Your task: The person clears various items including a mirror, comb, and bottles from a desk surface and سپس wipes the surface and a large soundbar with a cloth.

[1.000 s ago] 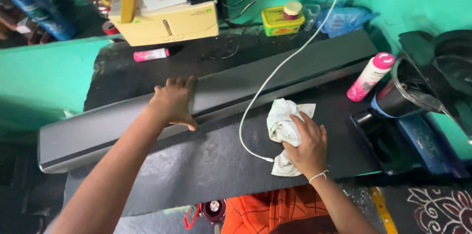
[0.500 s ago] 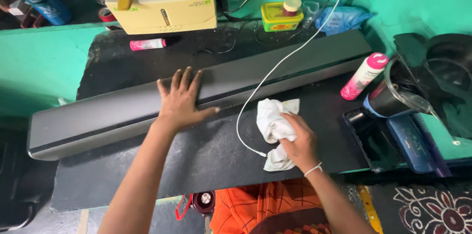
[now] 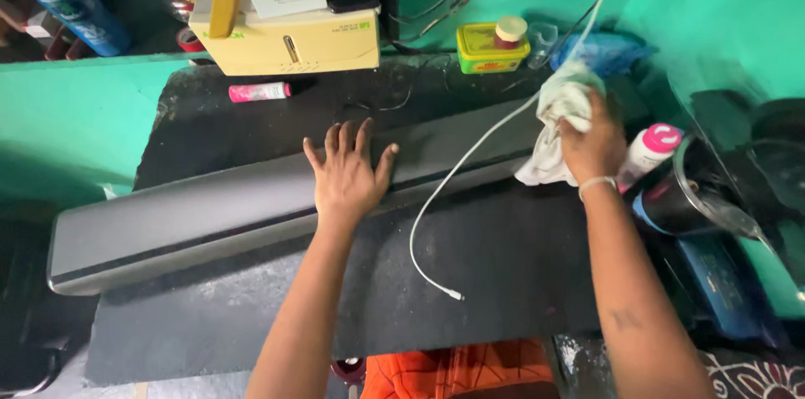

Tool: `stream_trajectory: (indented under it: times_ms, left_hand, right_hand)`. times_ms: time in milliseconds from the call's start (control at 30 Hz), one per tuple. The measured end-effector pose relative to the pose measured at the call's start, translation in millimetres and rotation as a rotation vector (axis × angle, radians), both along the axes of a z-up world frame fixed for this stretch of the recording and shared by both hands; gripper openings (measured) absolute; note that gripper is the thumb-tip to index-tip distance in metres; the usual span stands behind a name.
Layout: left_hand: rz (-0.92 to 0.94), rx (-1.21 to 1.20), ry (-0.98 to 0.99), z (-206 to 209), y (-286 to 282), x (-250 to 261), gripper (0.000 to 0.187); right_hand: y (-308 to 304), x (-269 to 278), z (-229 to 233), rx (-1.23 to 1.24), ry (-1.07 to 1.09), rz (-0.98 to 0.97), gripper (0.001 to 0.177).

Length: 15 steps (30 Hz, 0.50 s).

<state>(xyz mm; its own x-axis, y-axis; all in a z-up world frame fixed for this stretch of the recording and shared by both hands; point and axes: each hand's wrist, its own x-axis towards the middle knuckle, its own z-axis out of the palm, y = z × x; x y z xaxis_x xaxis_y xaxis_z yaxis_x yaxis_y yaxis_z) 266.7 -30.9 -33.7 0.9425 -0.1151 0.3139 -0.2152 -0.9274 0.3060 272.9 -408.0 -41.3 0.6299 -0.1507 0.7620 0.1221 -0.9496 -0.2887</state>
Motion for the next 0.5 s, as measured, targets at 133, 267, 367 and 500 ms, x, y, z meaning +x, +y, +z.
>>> stream_trajectory:
  times_ms: [133, 267, 367, 500]
  left_hand:
    - [-0.006, 0.015, -0.067, 2.1, -1.7, 3.7, 0.071]
    - [-0.024, -0.010, -0.070, 1.2, -1.4, -1.9, 0.072]
    - [-0.038, -0.096, -0.080, 2.9, 2.2, -0.2, 0.070]
    - [0.004, -0.327, -0.109, 1.1, 13.3, -10.6, 0.066]
  right_hand:
    - [13.0, 31.0, 4.5, 0.129, 0.354, -0.118, 0.057]
    - [105.8, 24.9, -0.8, 0.081, 0.334, -0.001, 0.067]
    - [206.4, -8.2, -15.4, 0.153, 0.440, 0.193, 0.053]
    - [222.0, -23.7, -19.7, 0.417, 0.181, 0.815, 0.056]
